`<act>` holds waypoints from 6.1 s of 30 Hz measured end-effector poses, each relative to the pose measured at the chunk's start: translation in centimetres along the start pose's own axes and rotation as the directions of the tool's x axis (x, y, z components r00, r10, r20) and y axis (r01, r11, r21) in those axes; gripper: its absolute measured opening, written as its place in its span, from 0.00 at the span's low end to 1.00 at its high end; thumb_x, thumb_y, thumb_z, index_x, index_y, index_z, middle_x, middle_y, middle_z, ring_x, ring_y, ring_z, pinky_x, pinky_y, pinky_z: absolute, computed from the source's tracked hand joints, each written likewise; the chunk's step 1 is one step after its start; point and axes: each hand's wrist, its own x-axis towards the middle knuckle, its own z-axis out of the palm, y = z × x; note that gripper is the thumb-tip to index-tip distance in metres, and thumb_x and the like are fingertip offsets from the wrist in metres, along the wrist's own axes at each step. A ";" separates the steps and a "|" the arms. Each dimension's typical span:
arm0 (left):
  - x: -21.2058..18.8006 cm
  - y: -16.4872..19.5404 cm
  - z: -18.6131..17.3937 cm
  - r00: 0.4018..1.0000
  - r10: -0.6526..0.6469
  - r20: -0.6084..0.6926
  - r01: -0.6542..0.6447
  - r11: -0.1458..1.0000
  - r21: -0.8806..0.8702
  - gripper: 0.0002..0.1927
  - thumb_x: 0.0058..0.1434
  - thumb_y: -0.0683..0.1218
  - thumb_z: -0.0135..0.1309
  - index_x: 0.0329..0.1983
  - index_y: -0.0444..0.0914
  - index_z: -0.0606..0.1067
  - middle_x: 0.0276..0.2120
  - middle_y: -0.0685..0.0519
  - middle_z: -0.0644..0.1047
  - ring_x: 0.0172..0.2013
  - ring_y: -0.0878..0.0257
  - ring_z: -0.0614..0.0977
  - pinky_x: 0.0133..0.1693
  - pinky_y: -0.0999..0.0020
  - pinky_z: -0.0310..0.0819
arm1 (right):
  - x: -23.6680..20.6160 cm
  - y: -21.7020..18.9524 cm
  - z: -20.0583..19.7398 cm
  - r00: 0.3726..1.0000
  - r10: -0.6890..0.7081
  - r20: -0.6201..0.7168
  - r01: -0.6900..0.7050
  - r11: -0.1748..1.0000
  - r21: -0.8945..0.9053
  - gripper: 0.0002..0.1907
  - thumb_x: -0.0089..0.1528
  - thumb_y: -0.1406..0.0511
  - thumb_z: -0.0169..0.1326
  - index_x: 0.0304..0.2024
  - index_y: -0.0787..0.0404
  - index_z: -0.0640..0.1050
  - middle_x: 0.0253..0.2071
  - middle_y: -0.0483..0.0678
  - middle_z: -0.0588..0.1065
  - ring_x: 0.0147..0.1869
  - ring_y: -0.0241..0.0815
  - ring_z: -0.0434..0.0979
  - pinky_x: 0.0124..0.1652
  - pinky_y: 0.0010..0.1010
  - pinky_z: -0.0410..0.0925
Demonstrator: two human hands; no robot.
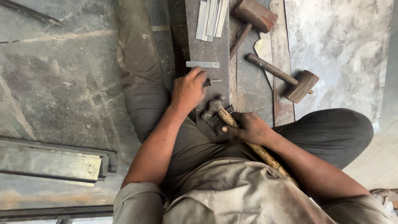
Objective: The person sits on the floor and uses a hammer to strike small metal strips placed on a metal anvil. They repeatedly pick up strips, position them, and hammer them flat, then place the finished pieces aside.
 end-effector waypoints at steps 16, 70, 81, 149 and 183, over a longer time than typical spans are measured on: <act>-1.0 0.7 -0.9 0.838 -0.545 0.018 0.345 0.505 -0.791 0.10 0.64 0.43 0.59 0.29 0.34 0.75 0.19 0.60 0.69 0.19 0.71 0.66 0.22 0.69 0.58 | -0.6 1.3 1.1 0.994 -0.063 -0.088 0.049 0.988 -0.149 0.32 0.60 0.43 0.55 0.49 0.63 0.78 0.35 0.63 0.80 0.43 0.59 0.82 0.46 0.46 0.72; -2.0 0.8 0.0 0.839 -0.299 -0.454 0.185 0.943 -0.277 0.09 0.60 0.43 0.65 0.41 0.40 0.78 0.33 0.44 0.81 0.36 0.45 0.83 0.38 0.52 0.76 | 6.5 -0.3 -1.4 0.653 -0.410 -0.637 0.363 0.907 -0.212 0.13 0.62 0.63 0.60 0.47 0.62 0.79 0.43 0.56 0.78 0.45 0.56 0.81 0.46 0.44 0.73; -0.6 -0.3 -1.1 0.871 -0.264 -0.414 0.149 0.946 -0.290 0.14 0.54 0.42 0.67 0.45 0.40 0.80 0.40 0.45 0.81 0.43 0.45 0.82 0.43 0.55 0.76 | 6.6 -0.4 -1.7 0.682 -0.413 -0.604 0.344 0.910 -0.233 0.14 0.60 0.63 0.61 0.47 0.60 0.79 0.42 0.54 0.78 0.46 0.55 0.80 0.46 0.43 0.72; -6.0 0.1 -1.2 0.855 -0.519 -0.019 -0.114 -0.151 -0.982 0.16 0.69 0.56 0.47 0.48 0.39 0.71 0.36 0.48 0.80 0.35 0.59 0.83 0.37 0.66 0.80 | 1.5 1.1 -0.6 0.751 -0.364 -0.551 0.252 0.929 -0.269 0.19 0.62 0.56 0.62 0.47 0.63 0.79 0.42 0.56 0.81 0.44 0.52 0.83 0.44 0.41 0.74; -3.1 2.6 3.0 0.960 -0.069 -0.272 -0.066 0.886 -0.460 0.13 0.64 0.44 0.61 0.49 0.36 0.75 0.34 0.45 0.84 0.36 0.52 0.88 0.37 0.60 0.79 | -9.5 4.9 6.8 0.997 -0.016 -0.073 0.026 0.989 0.148 0.39 0.60 0.56 0.60 0.70 0.62 0.63 0.53 0.58 0.79 0.57 0.47 0.78 0.59 0.36 0.68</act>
